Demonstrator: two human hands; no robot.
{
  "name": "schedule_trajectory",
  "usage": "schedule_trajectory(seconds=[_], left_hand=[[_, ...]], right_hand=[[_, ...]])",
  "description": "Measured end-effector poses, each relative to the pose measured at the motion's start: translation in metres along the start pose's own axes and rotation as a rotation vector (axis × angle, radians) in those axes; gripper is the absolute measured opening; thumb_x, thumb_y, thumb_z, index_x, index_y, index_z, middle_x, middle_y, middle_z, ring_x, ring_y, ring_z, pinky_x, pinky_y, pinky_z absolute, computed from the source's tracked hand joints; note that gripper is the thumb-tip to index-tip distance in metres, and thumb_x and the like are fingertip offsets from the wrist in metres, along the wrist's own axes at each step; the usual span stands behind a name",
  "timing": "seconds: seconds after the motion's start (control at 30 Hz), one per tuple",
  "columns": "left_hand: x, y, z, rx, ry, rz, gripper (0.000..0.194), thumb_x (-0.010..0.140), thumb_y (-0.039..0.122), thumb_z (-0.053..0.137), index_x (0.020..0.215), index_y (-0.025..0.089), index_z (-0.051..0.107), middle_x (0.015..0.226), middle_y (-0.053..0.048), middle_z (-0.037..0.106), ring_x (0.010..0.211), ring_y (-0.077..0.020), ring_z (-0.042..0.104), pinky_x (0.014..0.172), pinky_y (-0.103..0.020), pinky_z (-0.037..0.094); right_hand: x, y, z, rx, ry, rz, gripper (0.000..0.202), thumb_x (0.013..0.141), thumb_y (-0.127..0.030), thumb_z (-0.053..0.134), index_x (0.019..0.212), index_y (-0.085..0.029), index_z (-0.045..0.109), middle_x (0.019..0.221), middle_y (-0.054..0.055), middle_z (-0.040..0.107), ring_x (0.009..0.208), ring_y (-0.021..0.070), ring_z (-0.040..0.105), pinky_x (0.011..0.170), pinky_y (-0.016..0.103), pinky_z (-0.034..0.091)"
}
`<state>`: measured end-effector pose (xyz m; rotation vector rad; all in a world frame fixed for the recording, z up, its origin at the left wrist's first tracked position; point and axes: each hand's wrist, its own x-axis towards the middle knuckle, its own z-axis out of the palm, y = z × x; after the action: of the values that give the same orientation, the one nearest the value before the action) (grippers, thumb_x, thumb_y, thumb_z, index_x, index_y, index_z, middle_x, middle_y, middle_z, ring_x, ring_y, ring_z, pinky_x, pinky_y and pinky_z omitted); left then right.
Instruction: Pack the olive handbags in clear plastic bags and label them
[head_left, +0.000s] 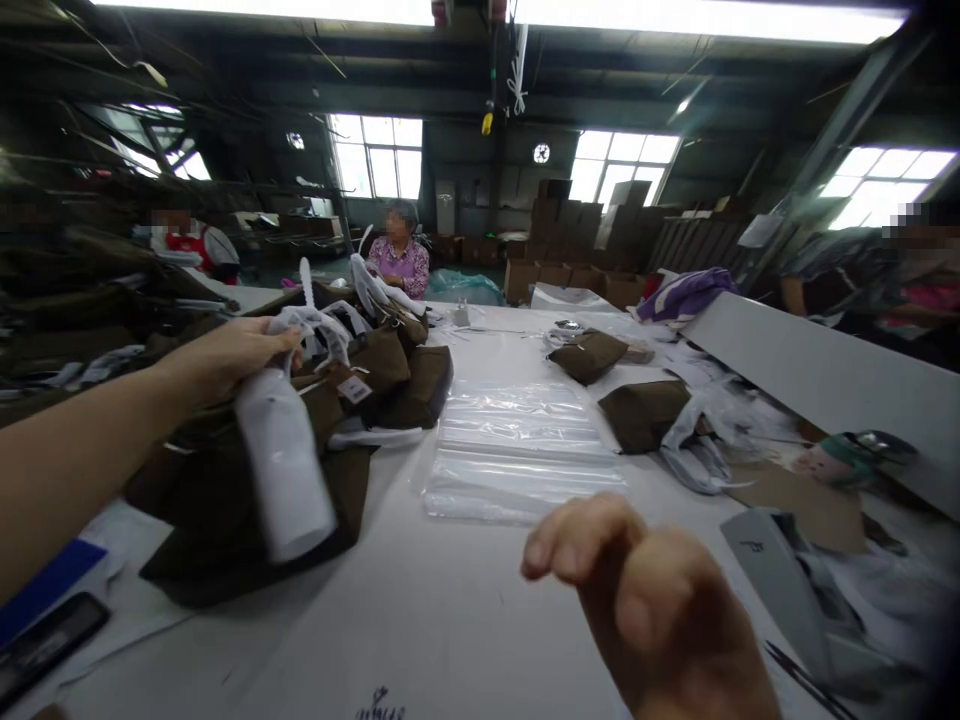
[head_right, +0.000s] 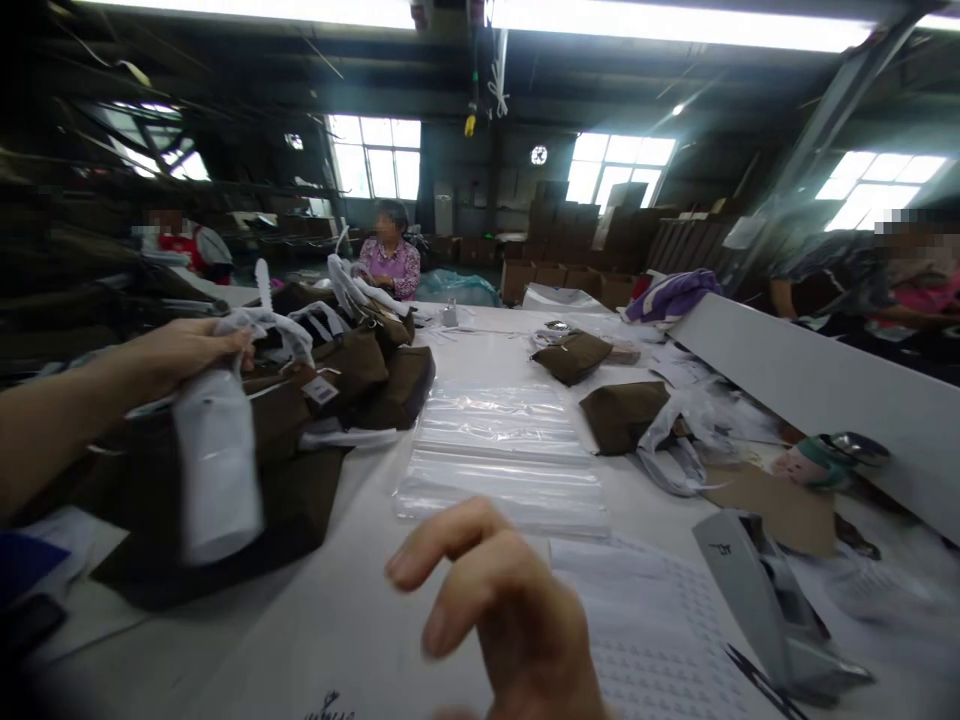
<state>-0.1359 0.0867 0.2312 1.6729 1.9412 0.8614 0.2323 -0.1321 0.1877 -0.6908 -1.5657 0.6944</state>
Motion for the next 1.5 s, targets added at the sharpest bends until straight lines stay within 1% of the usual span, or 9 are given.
schedule_trajectory(seconds=[0.17, 0.33, 0.5, 0.67, 0.83, 0.93, 1.1, 1.37, 1.5], left_hand=[[-0.052, 0.030, -0.022, -0.161, -0.134, 0.029, 0.041, 0.073, 0.048, 0.061, 0.089, 0.010, 0.060, 0.064, 0.002, 0.057, 0.052, -0.0085, 0.046, 0.050, -0.020, 0.038], [-0.096, 0.059, -0.004, -0.172, -0.351, 0.163, 0.066, 0.049, 0.062, 0.073, 0.091, 0.013, 0.063, 0.081, -0.002, 0.067, 0.072, -0.0150, 0.057, 0.063, -0.022, 0.044], [-0.142, 0.083, 0.045, -0.159, -0.553, 0.316, 0.054, 0.063, 0.063, 0.063, 0.090, 0.016, 0.064, 0.081, -0.002, 0.067, 0.076, -0.0176, 0.059, 0.067, -0.024, 0.045], [-0.177, 0.090, 0.106, -0.274, -0.887, 0.375, 0.035, 0.071, 0.050, 0.061, 0.087, 0.019, 0.062, 0.075, -0.001, 0.060, 0.073, -0.0164, 0.056, 0.069, -0.026, 0.046], [-0.182, 0.080, 0.160, -0.434, -1.240, 0.211, 0.027, 0.072, 0.043, 0.064, 0.078, 0.017, 0.058, 0.073, -0.002, 0.056, 0.072, -0.0158, 0.054, 0.067, -0.025, 0.044], [-0.174, 0.073, 0.172, -0.505, -1.192, 0.228, 0.027, 0.074, 0.042, 0.063, 0.081, 0.016, 0.058, 0.075, -0.002, 0.056, 0.074, -0.0160, 0.054, 0.067, -0.026, 0.044], [-0.166, 0.069, 0.164, -0.405, -1.160, 0.338, 0.028, 0.077, 0.043, 0.061, 0.080, 0.016, 0.060, 0.075, -0.003, 0.057, 0.075, -0.0165, 0.053, 0.067, -0.025, 0.042], [-0.164, 0.070, 0.160, -0.160, -0.911, 0.495, 0.039, 0.081, 0.048, 0.050, 0.092, 0.014, 0.064, 0.091, -0.003, 0.065, 0.086, -0.0135, 0.057, 0.078, -0.020, 0.042], [-0.156, 0.019, 0.137, -0.092, -0.642, 0.348, 0.040, 0.084, 0.044, 0.041, 0.088, 0.011, 0.064, 0.092, -0.004, 0.065, 0.090, -0.0126, 0.054, 0.080, -0.020, 0.041]], right_hand=[[-0.016, 0.030, -0.018, -0.036, 0.133, 0.109, 0.018, 0.080, -0.037, 0.064, 0.070, -0.025, 0.056, 0.086, 0.004, 0.054, 0.084, 0.0198, 0.055, 0.073, 0.036, 0.049], [-0.046, 0.047, -0.020, -0.283, 0.094, 0.222, 0.033, 0.074, -0.032, 0.068, 0.101, -0.024, 0.051, 0.098, 0.004, 0.055, 0.088, 0.0196, 0.054, 0.076, 0.036, 0.050], [-0.075, 0.057, 0.010, -0.614, 0.073, 0.020, 0.065, 0.063, -0.043, 0.076, 0.115, -0.022, 0.043, 0.109, 0.010, 0.050, 0.101, 0.0256, 0.050, 0.084, 0.042, 0.049], [-0.105, 0.072, 0.002, -1.088, -0.018, -0.270, 0.041, 0.076, -0.049, 0.063, 0.112, -0.033, 0.053, 0.128, 0.006, 0.043, 0.126, 0.0326, 0.028, 0.105, 0.053, 0.027], [-0.113, 0.085, -0.003, -1.295, -0.122, -0.040, 0.031, 0.084, -0.051, 0.052, 0.105, -0.030, 0.062, 0.130, 0.005, 0.047, 0.130, 0.0350, 0.024, 0.106, 0.057, 0.017], [-0.119, 0.089, -0.003, -1.263, -0.144, 0.007, 0.027, 0.085, -0.045, 0.051, 0.108, -0.034, 0.061, 0.128, 0.004, 0.049, 0.130, 0.0357, 0.026, 0.105, 0.060, 0.017], [-0.136, 0.092, -0.021, -1.052, -0.536, -0.396, 0.032, 0.086, -0.022, 0.047, 0.114, -0.033, 0.057, 0.126, 0.000, 0.054, 0.124, 0.0212, 0.040, 0.106, 0.041, 0.030], [-0.076, 0.082, 0.010, -1.364, -0.573, 0.061, 0.039, 0.092, -0.014, 0.029, 0.128, -0.014, 0.046, 0.094, 0.013, 0.064, 0.084, 0.0238, 0.058, 0.073, 0.037, 0.047], [-0.054, 0.090, 0.025, -1.358, -0.552, 0.126, 0.039, 0.092, -0.028, 0.038, 0.130, -0.019, 0.043, 0.123, 0.014, 0.055, 0.103, 0.0270, 0.053, 0.079, 0.039, 0.045]])
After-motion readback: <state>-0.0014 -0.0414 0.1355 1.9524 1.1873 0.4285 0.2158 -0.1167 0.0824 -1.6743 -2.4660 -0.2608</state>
